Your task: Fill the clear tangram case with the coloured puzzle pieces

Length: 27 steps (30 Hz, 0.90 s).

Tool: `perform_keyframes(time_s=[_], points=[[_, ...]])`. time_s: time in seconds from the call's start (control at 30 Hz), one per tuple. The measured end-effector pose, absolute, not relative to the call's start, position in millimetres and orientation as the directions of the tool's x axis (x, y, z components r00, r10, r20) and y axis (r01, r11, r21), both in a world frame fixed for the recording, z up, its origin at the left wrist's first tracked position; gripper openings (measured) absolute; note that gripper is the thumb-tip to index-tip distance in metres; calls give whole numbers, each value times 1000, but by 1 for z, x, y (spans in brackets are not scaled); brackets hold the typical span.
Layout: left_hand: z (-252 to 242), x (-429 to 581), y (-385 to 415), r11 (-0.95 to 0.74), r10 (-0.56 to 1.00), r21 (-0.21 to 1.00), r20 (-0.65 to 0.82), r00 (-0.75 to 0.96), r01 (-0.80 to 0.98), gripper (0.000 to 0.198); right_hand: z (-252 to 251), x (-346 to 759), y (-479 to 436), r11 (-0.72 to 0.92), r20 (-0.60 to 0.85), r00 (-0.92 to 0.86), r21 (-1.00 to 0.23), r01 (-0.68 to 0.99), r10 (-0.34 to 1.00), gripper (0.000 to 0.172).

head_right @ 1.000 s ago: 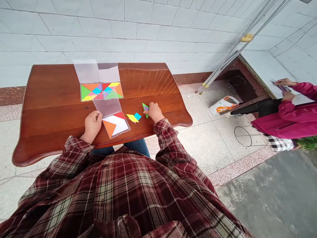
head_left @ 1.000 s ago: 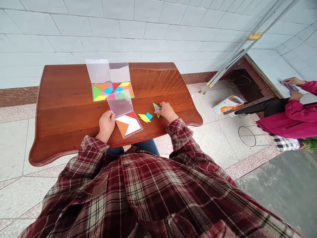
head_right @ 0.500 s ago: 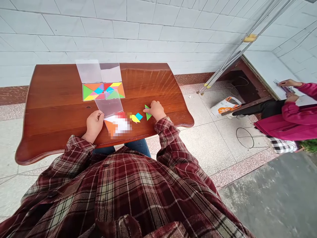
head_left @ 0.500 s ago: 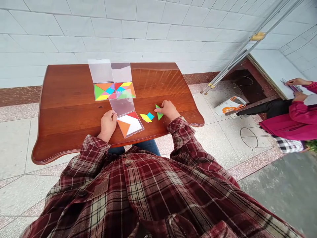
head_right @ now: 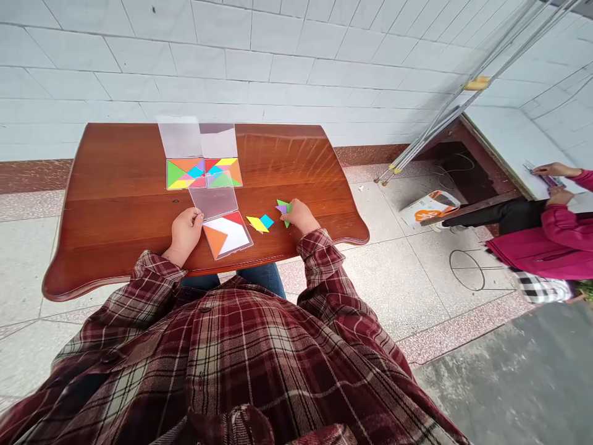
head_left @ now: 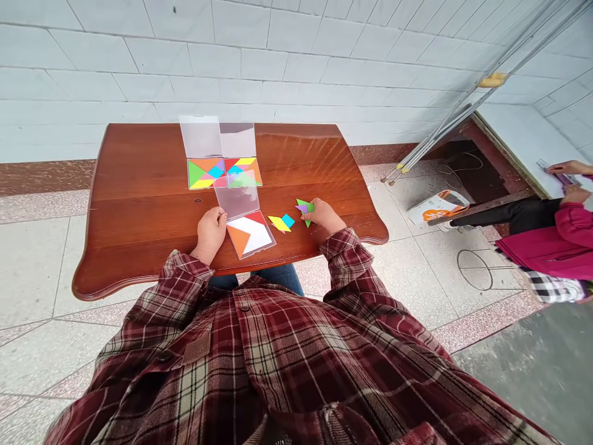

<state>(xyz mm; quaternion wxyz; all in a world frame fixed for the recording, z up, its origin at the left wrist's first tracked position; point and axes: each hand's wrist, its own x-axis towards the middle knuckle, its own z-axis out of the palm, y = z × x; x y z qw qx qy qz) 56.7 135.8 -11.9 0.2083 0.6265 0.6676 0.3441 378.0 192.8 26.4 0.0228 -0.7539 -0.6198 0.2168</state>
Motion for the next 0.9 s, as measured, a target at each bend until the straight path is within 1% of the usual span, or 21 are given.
perform_keyframes(time_s=[0.1,0.17,0.27,0.37,0.43,0.5,0.57,0.6,0.63,0.7,0.77,0.9], points=[[-12,57,135,-22,980,720,154,-129,693,14,29,382,190,-226,-297,133,-304,926,946,35],[-11,58,135,-19,980,718,151,-130,696,13,33,384,187,-194,-226,127,-304,933,966,33],[-8,59,135,-12,980,715,146,-133,699,12,41,388,183,-173,-136,140,-273,946,981,32],[-8,60,134,-12,980,716,148,-135,698,13,53,387,179,-153,-45,146,-272,950,988,24],[-8,60,135,-15,979,717,152,-135,697,13,61,381,174,-55,37,73,-349,936,997,22],[-9,59,135,-17,979,718,154,-135,695,13,68,368,169,114,75,-89,-478,871,993,23],[-9,59,135,-19,979,719,155,-134,694,13,70,351,163,268,44,-305,-605,750,951,22],[-9,59,135,-20,979,720,155,-132,694,13,70,340,160,320,14,-412,-654,686,911,21],[-9,59,135,-20,979,721,155,-133,693,13,68,330,158,356,-21,-509,-690,630,860,19],[-8,59,135,-15,978,723,153,-140,691,13,62,311,155,395,-87,-644,-725,564,760,16],[-8,60,134,-12,977,726,154,-145,687,12,55,297,154,418,-135,-707,-724,549,694,13],[-8,61,134,-19,977,730,157,-142,683,12,47,286,159,442,-173,-733,-699,562,658,11]])
